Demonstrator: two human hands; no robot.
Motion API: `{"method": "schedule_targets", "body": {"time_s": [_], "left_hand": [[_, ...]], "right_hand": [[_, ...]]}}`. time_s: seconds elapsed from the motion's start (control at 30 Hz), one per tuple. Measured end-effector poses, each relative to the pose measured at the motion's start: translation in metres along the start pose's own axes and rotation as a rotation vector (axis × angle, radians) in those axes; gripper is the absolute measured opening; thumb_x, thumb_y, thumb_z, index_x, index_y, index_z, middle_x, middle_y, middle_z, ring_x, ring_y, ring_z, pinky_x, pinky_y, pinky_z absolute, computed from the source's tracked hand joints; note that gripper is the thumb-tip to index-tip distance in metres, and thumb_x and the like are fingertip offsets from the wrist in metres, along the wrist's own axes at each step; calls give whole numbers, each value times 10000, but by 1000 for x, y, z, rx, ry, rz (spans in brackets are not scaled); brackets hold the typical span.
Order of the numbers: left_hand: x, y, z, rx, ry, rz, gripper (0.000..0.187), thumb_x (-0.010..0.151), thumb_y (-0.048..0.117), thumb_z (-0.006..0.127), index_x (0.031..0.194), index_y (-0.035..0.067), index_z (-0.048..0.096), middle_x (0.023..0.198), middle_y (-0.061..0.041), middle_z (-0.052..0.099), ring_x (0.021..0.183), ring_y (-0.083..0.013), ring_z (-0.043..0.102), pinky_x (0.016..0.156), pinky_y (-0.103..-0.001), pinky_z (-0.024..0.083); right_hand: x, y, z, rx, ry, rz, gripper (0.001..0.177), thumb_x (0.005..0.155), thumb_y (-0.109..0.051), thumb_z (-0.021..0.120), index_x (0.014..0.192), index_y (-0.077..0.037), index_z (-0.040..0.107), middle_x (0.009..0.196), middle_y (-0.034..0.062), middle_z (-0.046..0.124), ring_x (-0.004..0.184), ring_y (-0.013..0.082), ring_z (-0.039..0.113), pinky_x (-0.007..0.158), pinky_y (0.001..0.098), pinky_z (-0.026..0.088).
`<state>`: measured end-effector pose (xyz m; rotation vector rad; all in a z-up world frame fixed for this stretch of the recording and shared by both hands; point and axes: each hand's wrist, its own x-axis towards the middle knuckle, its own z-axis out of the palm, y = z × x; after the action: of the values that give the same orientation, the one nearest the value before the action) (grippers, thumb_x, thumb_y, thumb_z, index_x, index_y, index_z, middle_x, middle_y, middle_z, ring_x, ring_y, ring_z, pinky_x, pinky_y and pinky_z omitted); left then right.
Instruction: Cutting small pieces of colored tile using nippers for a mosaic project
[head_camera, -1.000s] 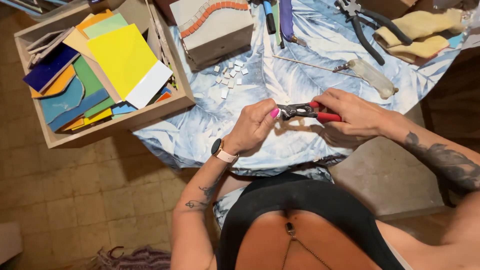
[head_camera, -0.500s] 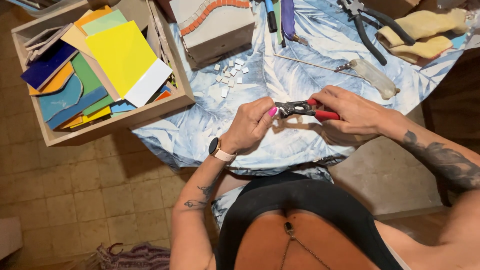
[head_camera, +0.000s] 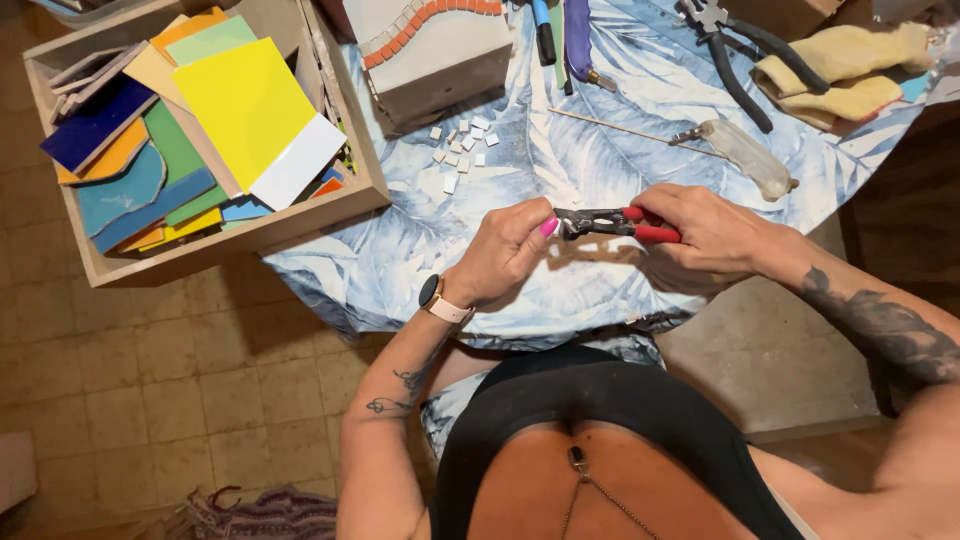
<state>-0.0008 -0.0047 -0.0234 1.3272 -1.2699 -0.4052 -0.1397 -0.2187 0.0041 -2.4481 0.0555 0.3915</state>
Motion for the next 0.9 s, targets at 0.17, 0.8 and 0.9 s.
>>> {"method": "schedule_targets", "body": {"time_s": [0.17, 0.8, 0.9], "left_hand": [[0, 4, 1, -1, 6, 3, 244, 902, 188, 365, 695, 82, 437, 551, -77, 395, 476, -244, 439, 478, -298, 418], [-3, 56, 17, -501, 397, -320, 264, 929, 245, 352, 718, 119, 448, 514, 35, 331, 482, -39, 305, 426, -144, 273], [3, 79, 9, -560, 370, -323, 247, 925, 210, 377, 709, 109, 440, 507, 27, 326, 458, -29, 300, 429, -130, 280]], "right_hand": [[-2, -1, 1, 14, 15, -31, 420, 641, -146, 579, 1048, -76, 504, 892, 154, 537, 820, 360, 565, 702, 429, 462], [33, -125, 31, 433, 847, -482, 146, 674, -68, 703, 752, -44, 582, 473, 25, 430, 408, 126, 385, 472, 209, 387], [32, -120, 43, 541, 934, -405, 108, 694, 1, 668, 770, -13, 592, 483, 38, 487, 396, 93, 366, 445, 179, 383]]}}
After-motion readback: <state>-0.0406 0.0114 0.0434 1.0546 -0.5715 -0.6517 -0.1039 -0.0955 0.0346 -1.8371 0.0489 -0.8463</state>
